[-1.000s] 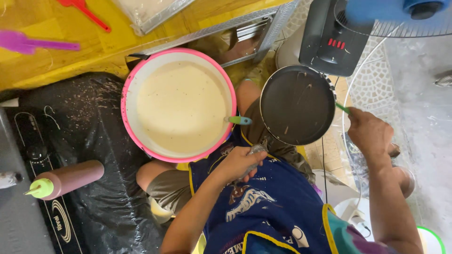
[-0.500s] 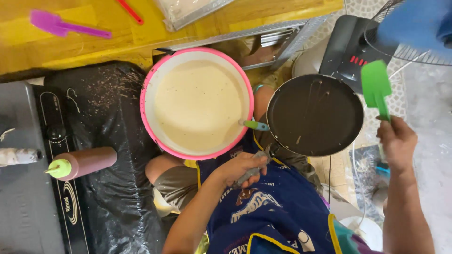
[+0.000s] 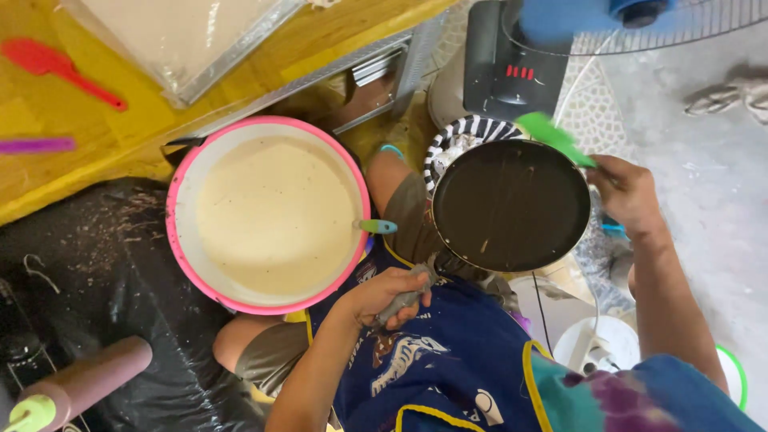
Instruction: Making crepes by dipping a pan into batter and cooking them on a stove
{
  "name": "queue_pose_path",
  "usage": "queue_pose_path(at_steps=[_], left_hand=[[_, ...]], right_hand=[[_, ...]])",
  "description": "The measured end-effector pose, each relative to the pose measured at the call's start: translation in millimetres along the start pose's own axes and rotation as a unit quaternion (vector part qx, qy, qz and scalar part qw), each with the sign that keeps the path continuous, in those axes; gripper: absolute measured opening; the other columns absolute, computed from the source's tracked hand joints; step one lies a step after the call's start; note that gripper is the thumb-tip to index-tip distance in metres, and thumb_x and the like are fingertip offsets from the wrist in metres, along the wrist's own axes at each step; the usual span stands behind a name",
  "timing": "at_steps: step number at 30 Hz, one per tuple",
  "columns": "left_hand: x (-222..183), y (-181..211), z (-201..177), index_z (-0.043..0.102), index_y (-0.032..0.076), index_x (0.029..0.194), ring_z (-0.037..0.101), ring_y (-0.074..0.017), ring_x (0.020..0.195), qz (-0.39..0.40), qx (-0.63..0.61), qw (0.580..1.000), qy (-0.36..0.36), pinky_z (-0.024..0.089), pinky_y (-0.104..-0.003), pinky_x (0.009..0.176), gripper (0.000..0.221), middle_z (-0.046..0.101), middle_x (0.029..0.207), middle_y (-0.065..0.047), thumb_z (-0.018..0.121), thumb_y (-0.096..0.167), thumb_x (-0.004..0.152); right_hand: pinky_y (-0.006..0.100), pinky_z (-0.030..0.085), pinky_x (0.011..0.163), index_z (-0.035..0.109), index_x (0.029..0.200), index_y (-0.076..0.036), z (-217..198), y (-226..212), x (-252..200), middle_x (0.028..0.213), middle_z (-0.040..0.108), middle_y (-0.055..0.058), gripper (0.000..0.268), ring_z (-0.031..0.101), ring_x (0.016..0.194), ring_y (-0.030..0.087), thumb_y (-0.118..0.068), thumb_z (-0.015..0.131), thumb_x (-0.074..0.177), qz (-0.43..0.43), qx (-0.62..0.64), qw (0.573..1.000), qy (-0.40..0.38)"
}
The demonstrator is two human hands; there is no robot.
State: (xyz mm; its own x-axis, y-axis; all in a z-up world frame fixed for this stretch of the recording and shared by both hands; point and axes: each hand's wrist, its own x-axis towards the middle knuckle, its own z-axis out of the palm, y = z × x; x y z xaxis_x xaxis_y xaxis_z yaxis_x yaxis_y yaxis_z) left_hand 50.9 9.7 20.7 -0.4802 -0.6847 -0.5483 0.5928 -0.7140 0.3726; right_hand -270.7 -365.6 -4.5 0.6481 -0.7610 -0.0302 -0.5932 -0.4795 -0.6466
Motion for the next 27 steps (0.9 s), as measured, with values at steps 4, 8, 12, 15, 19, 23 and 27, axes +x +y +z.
queue_pose_path(at_steps=[4, 8, 12, 15, 19, 23, 27], left_hand=[[4, 5, 11, 0.063, 0.000, 0.091, 0.046, -0.0103, 0.033, -0.001, -0.005, 1.000, -0.029, 0.036, -0.020, 0.032, 0.047, 0.052, 0.051, -0.007, 0.054, 0.043, 0.107], [-5, -7, 13, 0.064, 0.002, 0.089, 0.043, -0.0111, 0.032, 0.023, -0.043, 0.999, -0.002, 0.032, -0.020, 0.030, 0.047, 0.049, 0.049, -0.009, 0.058, 0.047, 0.103], [-17, -20, 0, 0.063, 0.001, 0.092, 0.041, -0.0133, 0.032, 0.048, -0.071, 0.996, 0.007, 0.032, -0.023, 0.030, 0.047, 0.047, 0.051, -0.011, 0.056, 0.046, 0.104], [-30, -49, -9, 0.062, -0.005, 0.095, 0.042, -0.0157, 0.034, 0.132, -0.157, 0.976, -0.079, 0.036, -0.029, 0.037, 0.046, 0.049, 0.051, -0.014, 0.058, 0.039, 0.106], [-89, -90, 1, 0.063, -0.002, 0.098, 0.042, -0.0117, 0.036, 0.258, -0.142, 0.955, -0.041, 0.034, -0.021, 0.033, 0.054, 0.049, 0.052, -0.011, 0.068, 0.052, 0.095], [-142, -132, 32, 0.064, -0.003, 0.110, 0.047, -0.0104, 0.039, 0.402, -0.095, 0.865, 0.284, 0.040, -0.023, 0.037, 0.059, 0.053, 0.053, -0.007, 0.075, 0.049, 0.086], [-156, -168, 33, 0.062, 0.004, 0.137, 0.040, -0.0129, 0.035, 0.377, -0.165, 0.713, 0.567, 0.034, -0.028, 0.034, 0.047, 0.049, 0.047, -0.008, 0.070, 0.014, 0.092]], right_hand=[[0.046, 0.050, 0.086, 0.072, 0.121, -0.026, -2, -5, 1, 0.110, 0.075, 0.008, 0.042, 0.069, 0.109, 0.031, -0.046, 0.048, 0.093, 0.087, -0.284, 0.947, -0.123], [0.027, 0.037, 0.067, 0.064, 0.104, -0.011, 1, 0, -29, 0.083, 0.057, 0.000, 0.010, 0.047, 0.070, 0.009, -0.020, 0.063, 0.109, 0.029, 0.261, 0.954, 0.143], [0.032, 0.042, 0.082, 0.071, 0.122, 0.001, 9, -43, -17, 0.097, 0.060, 0.005, 0.010, 0.049, 0.093, 0.012, -0.007, 0.067, 0.118, 0.018, 0.033, 0.996, 0.081], [0.048, 0.057, 0.081, 0.075, 0.109, -0.022, 43, 6, 39, 0.100, 0.081, 0.016, 0.037, 0.075, 0.100, 0.043, -0.044, 0.048, 0.098, 0.115, -0.429, 0.888, -0.121], [0.053, 0.058, 0.077, 0.074, 0.117, -0.016, 102, -40, 107, 0.098, 0.081, 0.021, 0.035, 0.076, 0.094, 0.048, -0.033, 0.050, 0.099, 0.076, -0.437, 0.887, -0.129], [0.038, 0.045, 0.063, 0.070, 0.132, -0.008, 178, -237, 142, 0.086, 0.069, 0.008, 0.031, 0.061, 0.073, 0.022, -0.027, 0.058, 0.111, -0.105, -0.033, 0.985, -0.133], [0.062, 0.044, 0.077, 0.041, 0.155, -0.008, 308, -394, 188, 0.109, 0.057, 0.034, 0.057, 0.056, 0.098, 0.056, -0.006, 0.043, 0.098, -0.272, -0.101, 0.933, -0.212]])
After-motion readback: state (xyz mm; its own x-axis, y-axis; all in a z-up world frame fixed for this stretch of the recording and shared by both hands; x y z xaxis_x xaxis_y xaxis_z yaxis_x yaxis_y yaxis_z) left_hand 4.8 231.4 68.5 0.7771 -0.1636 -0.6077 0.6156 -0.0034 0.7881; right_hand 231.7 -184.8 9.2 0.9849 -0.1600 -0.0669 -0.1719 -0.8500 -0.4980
